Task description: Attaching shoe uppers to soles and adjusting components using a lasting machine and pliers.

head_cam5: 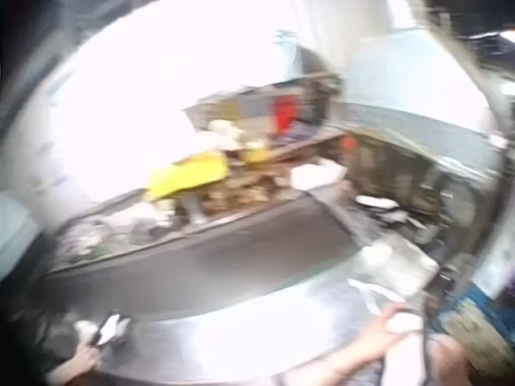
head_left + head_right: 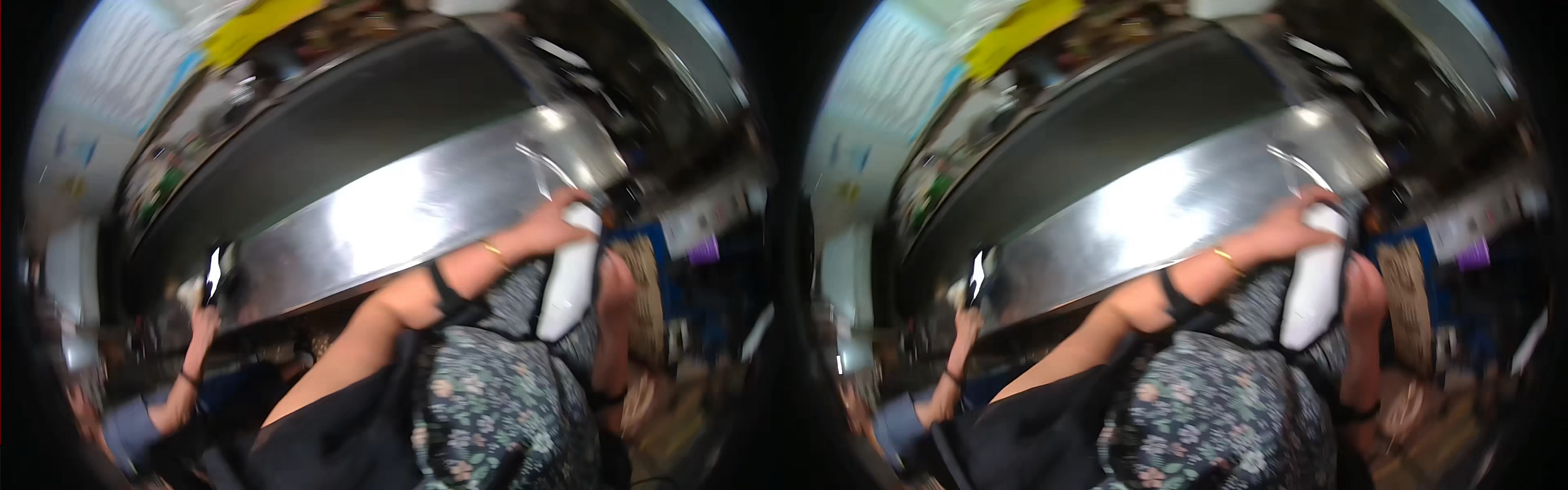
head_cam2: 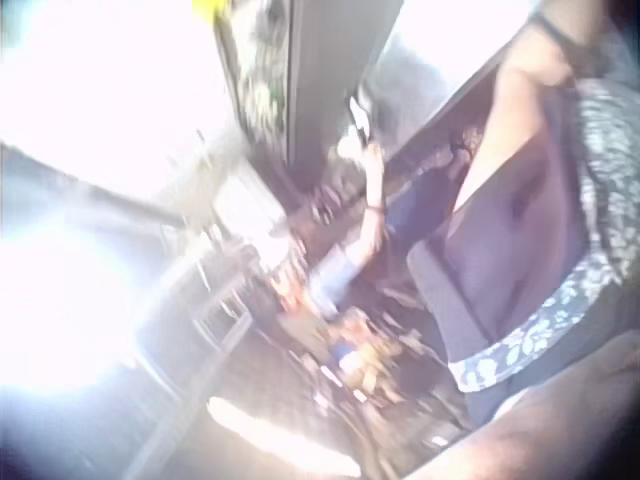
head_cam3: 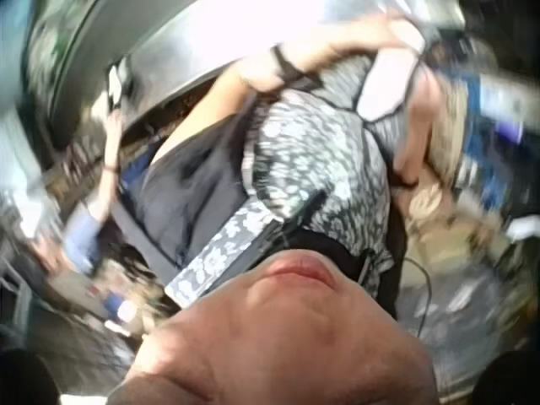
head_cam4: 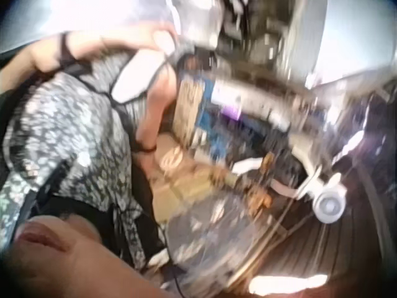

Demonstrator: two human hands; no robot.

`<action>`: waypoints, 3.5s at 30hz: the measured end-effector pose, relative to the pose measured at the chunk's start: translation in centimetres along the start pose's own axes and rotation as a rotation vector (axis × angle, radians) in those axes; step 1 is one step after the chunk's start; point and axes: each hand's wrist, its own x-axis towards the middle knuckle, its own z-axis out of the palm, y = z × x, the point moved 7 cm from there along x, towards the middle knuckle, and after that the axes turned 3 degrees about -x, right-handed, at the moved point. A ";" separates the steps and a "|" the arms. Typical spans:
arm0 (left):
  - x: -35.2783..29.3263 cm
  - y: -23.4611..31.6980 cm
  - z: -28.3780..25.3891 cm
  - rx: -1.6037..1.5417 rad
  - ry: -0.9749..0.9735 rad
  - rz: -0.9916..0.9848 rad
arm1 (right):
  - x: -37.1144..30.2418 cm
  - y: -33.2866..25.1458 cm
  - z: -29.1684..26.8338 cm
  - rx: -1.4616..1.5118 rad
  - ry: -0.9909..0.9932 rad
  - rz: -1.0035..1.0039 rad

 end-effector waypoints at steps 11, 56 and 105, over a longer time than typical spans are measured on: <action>-1.2 -6.4 3.5 -0.323 -0.173 -0.471 | -1.9 0.4 4.7 -0.507 -0.302 0.262; 3.8 -4.6 1.6 0.771 -0.192 -0.313 | 9.4 -0.4 6.4 -0.837 -0.015 -0.088; -4.8 5.7 3.0 0.500 -0.377 0.072 | -0.4 6.8 -52.4 -1.055 0.789 0.182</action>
